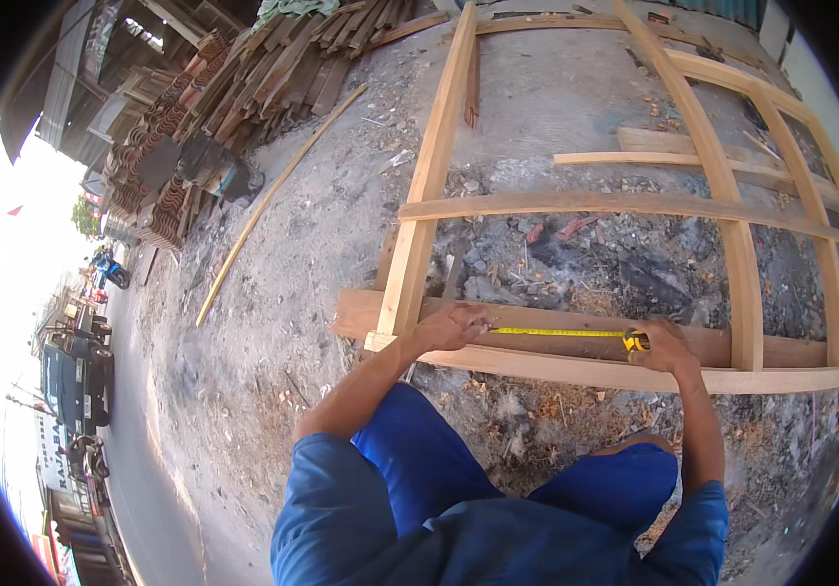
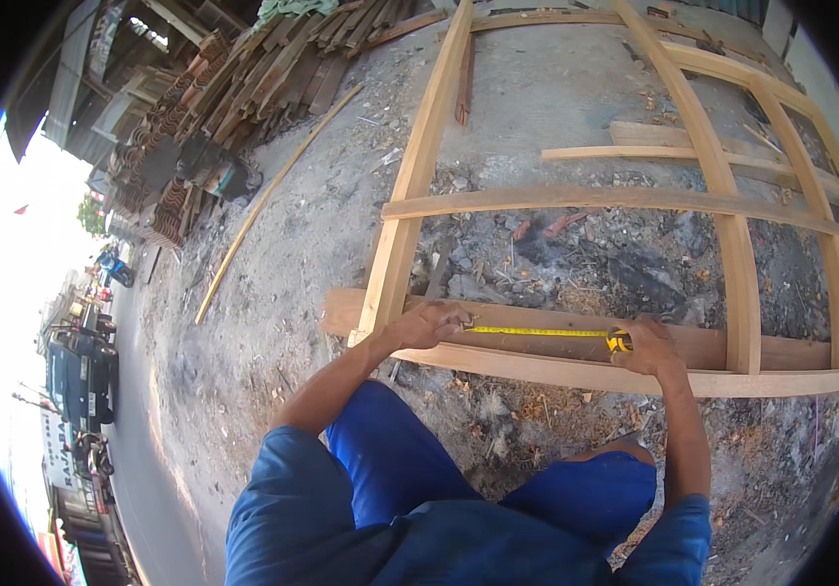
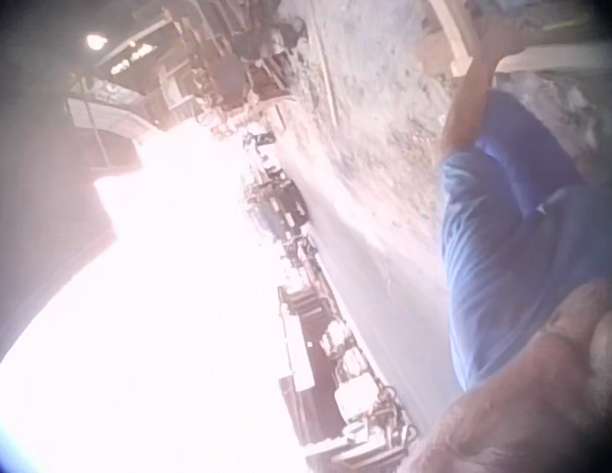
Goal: The person measures and marks a wooden frame using a tape measure, a square ruler, and a pencil.
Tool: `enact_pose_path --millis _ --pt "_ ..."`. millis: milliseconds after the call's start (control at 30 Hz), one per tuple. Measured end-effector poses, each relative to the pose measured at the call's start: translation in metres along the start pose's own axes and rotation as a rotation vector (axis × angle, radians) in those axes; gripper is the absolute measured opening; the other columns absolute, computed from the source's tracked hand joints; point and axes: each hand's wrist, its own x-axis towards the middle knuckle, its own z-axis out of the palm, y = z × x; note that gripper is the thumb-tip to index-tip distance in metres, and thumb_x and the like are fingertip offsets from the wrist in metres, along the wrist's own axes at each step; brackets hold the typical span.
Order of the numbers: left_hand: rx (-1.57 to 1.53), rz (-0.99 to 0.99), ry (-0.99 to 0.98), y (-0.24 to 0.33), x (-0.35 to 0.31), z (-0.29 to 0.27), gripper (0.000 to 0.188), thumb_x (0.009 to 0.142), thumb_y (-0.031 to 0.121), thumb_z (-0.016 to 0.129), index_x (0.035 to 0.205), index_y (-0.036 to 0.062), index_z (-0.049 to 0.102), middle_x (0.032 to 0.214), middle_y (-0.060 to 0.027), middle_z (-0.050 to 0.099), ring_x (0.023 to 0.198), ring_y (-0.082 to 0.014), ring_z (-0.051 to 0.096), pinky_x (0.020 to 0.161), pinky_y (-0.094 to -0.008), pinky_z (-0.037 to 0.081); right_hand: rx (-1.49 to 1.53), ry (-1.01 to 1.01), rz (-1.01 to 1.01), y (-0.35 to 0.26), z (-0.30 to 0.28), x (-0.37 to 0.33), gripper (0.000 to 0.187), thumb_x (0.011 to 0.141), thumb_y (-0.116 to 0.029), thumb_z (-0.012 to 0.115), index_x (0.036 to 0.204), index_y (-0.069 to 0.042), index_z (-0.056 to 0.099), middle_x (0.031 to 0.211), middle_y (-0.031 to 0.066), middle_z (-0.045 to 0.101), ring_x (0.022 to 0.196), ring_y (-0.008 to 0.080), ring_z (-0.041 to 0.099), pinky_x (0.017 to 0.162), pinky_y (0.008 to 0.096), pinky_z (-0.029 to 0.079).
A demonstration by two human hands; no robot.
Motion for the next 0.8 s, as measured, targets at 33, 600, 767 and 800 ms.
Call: enact_pose_path --millis 33,600,767,800 --pt "0.068 -0.022 0.086 0.007 -0.009 -0.003 0.041 0.096 0.028 0.065 0.133 0.0112 0.060 0.131 -0.0188 0.063 0.125 -0.0396 0.057 0.105 -0.0483 0.046 -0.015 -0.004 -0.080 -0.007 0.018 0.019 0.061 0.068 -0.031 0.084 0.125 -0.012 0.069 0.121 0.0189 0.068 0.118 0.0381 0.060 0.104 0.0434 0.048" --pt "-0.121 -0.568 0.666 -0.157 -0.162 0.055 0.052 0.094 0.045 0.065 0.131 0.0091 0.061 0.126 -0.0218 0.063 0.122 -0.0379 0.055 0.104 -0.0497 0.044 -0.224 -0.134 -0.099 -0.213 -0.017 0.140 0.060 0.087 -0.029 0.073 0.138 -0.003 0.057 0.134 0.0251 0.062 0.127 0.0412 0.057 0.107 0.0485 0.046" --pt "-0.288 -0.472 0.741 -0.173 -0.152 0.063 0.039 0.098 0.039 0.060 0.121 0.0082 0.067 0.125 -0.0220 0.064 0.122 -0.0382 0.055 0.104 -0.0508 0.043 -0.162 -0.110 -0.301 -0.394 0.034 0.150 0.056 0.093 -0.033 0.067 0.139 -0.004 0.054 0.130 0.0254 0.063 0.125 0.0394 0.058 0.106 0.0509 0.045" --pt "-0.240 -0.472 0.816 -0.181 -0.158 0.070 0.038 0.098 0.038 0.060 0.121 0.0082 0.067 0.124 -0.0219 0.064 0.122 -0.0388 0.055 0.105 -0.0511 0.043 -0.115 -0.092 -0.333 -0.422 0.063 0.147 0.057 0.094 -0.034 0.066 0.141 -0.004 0.052 0.130 0.0252 0.061 0.125 0.0402 0.057 0.106 0.0514 0.044"
